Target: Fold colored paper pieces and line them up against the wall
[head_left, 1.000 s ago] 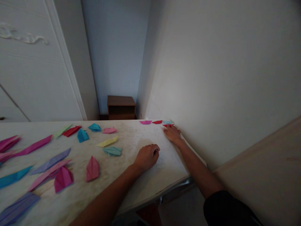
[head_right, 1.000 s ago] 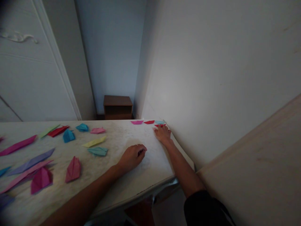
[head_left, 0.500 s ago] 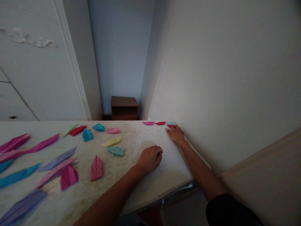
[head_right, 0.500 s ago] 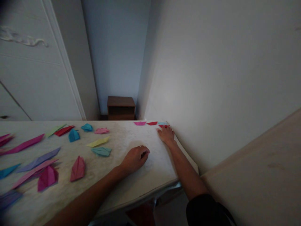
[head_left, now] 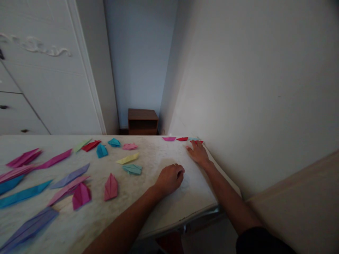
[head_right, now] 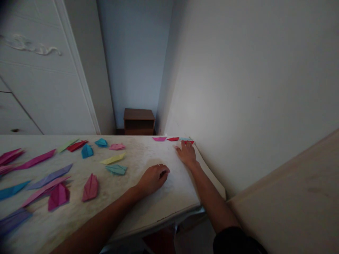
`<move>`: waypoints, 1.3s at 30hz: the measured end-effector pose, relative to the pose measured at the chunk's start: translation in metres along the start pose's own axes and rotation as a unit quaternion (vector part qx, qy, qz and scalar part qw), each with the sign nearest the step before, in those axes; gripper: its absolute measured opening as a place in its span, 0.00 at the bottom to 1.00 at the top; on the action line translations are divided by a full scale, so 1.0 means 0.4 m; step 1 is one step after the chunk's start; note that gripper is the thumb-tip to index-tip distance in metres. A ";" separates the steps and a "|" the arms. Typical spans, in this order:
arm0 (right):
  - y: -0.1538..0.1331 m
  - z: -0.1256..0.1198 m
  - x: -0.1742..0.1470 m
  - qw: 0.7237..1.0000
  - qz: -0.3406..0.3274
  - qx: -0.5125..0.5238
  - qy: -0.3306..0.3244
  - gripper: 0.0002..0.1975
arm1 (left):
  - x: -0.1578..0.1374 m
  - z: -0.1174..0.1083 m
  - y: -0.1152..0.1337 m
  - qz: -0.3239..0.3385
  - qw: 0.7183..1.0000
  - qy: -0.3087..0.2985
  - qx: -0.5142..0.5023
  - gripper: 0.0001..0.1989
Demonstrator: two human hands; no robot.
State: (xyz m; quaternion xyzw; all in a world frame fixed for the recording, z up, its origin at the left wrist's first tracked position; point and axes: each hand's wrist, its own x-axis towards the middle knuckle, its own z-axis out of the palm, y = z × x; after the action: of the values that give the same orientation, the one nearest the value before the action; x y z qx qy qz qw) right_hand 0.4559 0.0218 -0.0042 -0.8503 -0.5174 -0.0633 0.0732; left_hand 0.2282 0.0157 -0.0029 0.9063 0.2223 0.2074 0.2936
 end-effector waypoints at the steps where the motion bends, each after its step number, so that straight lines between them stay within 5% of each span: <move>1: -0.015 -0.005 -0.007 1.000 -0.013 0.008 0.009 0.30 | 0.000 0.000 0.000 -0.001 1.000 0.002 -0.001 0.13; 6: -0.108 -0.039 -0.052 0.978 -0.131 0.154 0.048 0.20 | 0.000 0.000 -0.001 0.017 0.999 0.012 -0.024 0.12; 13: -0.253 -0.109 -0.163 0.883 -0.228 0.408 0.040 0.21 | -0.056 -0.068 -0.008 -0.019 0.993 0.097 -0.060 0.10; 23: -0.488 -0.114 -0.241 0.786 -0.289 0.542 -0.077 0.21 | -0.327 -0.285 -0.056 -0.161 0.940 0.277 -0.117 0.11; 29: -0.633 -0.099 -0.308 0.737 -0.330 0.571 -0.150 0.20 | -0.512 -0.420 -0.122 -0.239 0.900 0.363 0.024 0.11; 32: -0.680 -0.081 -0.343 0.728 -0.363 0.551 -0.186 0.20 | -0.598 -0.473 -0.171 -0.290 0.874 0.356 0.162 0.12; 36: -0.705 -0.057 -0.369 0.730 -0.426 0.503 -0.181 0.20 | -0.674 -0.508 -0.228 -0.387 0.827 0.274 0.304 0.15; 39: -0.702 -0.050 -0.369 0.732 -0.448 0.485 -0.164 0.19 | -0.689 -0.509 -0.250 -0.400 0.829 0.200 0.336 0.14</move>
State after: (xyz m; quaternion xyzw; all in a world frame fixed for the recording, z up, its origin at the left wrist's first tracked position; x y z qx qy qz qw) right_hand 0.1381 0.0170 0.0049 -0.3657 -0.8030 0.3114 0.3528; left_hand -0.1277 0.0336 0.0177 0.7193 0.6754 0.1608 -0.0224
